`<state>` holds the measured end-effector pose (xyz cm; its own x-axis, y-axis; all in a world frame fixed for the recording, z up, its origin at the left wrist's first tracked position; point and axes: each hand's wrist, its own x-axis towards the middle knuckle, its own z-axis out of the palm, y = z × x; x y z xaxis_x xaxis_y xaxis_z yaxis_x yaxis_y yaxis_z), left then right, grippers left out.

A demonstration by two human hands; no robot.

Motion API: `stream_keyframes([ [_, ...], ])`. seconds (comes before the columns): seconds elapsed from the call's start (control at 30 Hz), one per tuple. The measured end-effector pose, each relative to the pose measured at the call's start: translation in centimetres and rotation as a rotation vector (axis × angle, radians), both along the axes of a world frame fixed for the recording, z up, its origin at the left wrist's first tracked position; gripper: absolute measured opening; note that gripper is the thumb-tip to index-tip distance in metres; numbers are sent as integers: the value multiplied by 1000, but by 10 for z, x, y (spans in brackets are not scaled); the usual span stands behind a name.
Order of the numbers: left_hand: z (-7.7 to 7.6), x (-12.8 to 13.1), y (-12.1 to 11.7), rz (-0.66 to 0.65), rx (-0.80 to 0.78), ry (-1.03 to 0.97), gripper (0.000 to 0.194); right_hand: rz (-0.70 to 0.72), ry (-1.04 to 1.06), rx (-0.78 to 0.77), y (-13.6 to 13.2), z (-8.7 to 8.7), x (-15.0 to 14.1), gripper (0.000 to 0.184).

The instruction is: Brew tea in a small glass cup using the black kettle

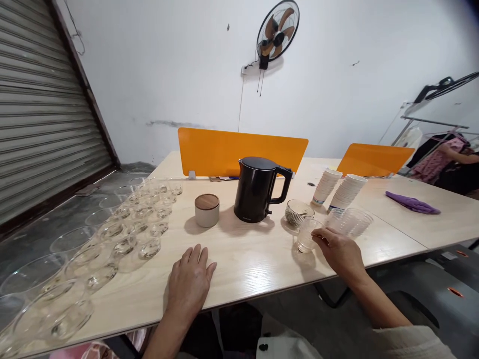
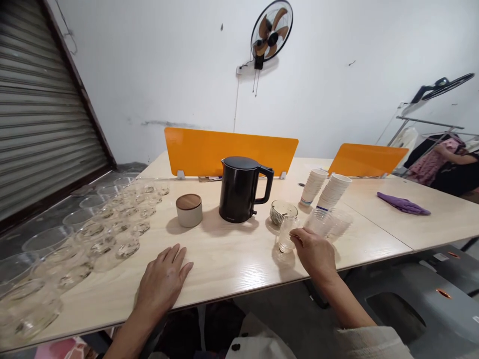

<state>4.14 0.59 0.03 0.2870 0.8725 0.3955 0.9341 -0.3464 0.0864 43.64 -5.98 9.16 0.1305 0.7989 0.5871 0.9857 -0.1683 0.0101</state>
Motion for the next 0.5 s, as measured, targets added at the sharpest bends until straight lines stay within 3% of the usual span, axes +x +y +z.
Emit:
stream_keyframes([
  [0.23,0,1,0,13,-4,7,38,74,102,56,-3,3,8,24],
  [0.5,2,1,0,16,-25,18,38,34,80,59,-5,3,4,23],
])
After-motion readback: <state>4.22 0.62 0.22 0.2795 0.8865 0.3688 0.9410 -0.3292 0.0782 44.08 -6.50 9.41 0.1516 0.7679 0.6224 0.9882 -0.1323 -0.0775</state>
